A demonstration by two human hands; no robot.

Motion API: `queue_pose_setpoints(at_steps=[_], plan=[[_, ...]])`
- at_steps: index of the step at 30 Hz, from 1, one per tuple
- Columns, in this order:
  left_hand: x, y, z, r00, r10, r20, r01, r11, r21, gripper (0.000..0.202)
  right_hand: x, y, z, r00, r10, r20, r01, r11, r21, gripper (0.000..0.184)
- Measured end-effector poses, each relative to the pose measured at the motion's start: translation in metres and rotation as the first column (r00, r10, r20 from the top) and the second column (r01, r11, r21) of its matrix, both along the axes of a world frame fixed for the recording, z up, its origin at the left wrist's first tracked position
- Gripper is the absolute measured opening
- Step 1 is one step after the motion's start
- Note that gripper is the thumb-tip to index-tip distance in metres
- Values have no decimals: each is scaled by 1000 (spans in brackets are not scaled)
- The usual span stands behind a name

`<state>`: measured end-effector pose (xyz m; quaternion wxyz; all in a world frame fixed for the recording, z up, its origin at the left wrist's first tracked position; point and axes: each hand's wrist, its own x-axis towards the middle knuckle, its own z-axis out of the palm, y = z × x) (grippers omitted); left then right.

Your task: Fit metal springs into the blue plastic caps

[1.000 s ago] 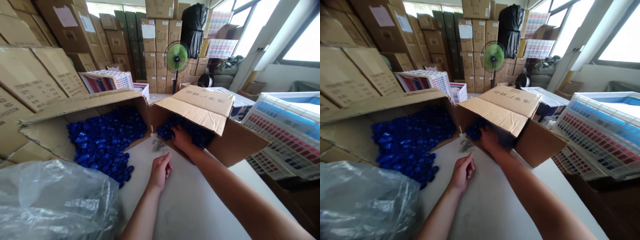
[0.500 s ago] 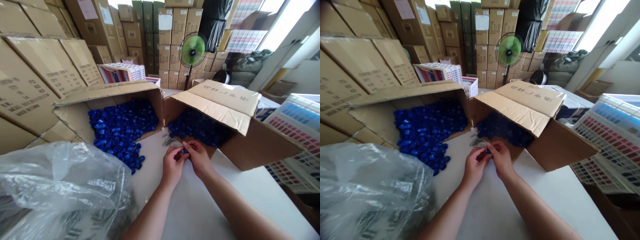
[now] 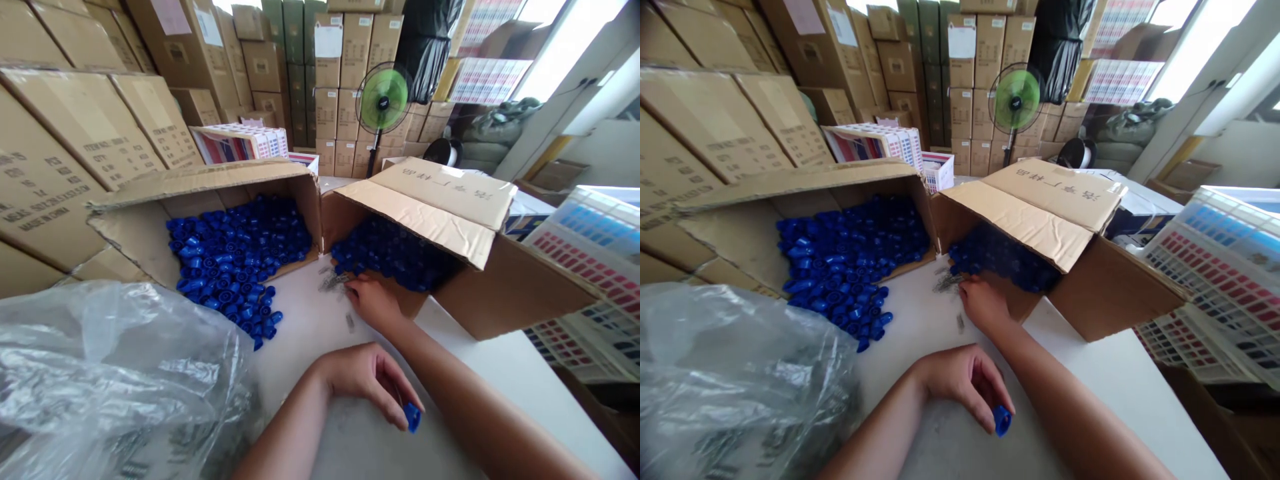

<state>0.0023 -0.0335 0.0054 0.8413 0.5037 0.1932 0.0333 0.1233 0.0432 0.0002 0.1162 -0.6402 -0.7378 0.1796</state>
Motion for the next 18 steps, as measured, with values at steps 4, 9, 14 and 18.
queue_pose_setpoints(at_steps=[4, 9, 14, 18], plan=[[3, 6, 3, 982, 185, 33, -182, 981, -62, 35, -2, 10, 2, 999, -30, -21, 29, 999, -16, 30], [1, 25, 1, 574, 815, 82, -750, 563, -346, 28, 30, 8, 27, 847, -73, -526, 49, 997, -60, 37], [-5, 41, -5, 274, 957, 92, -815, 282, -507, 27, 41, -14, 66, 729, 163, -665, -101, 986, 131, 36], [-6, 41, -7, 269, 953, 142, -808, 304, -506, 28, 25, -26, 72, 783, 278, -557, -175, 957, 232, 28]])
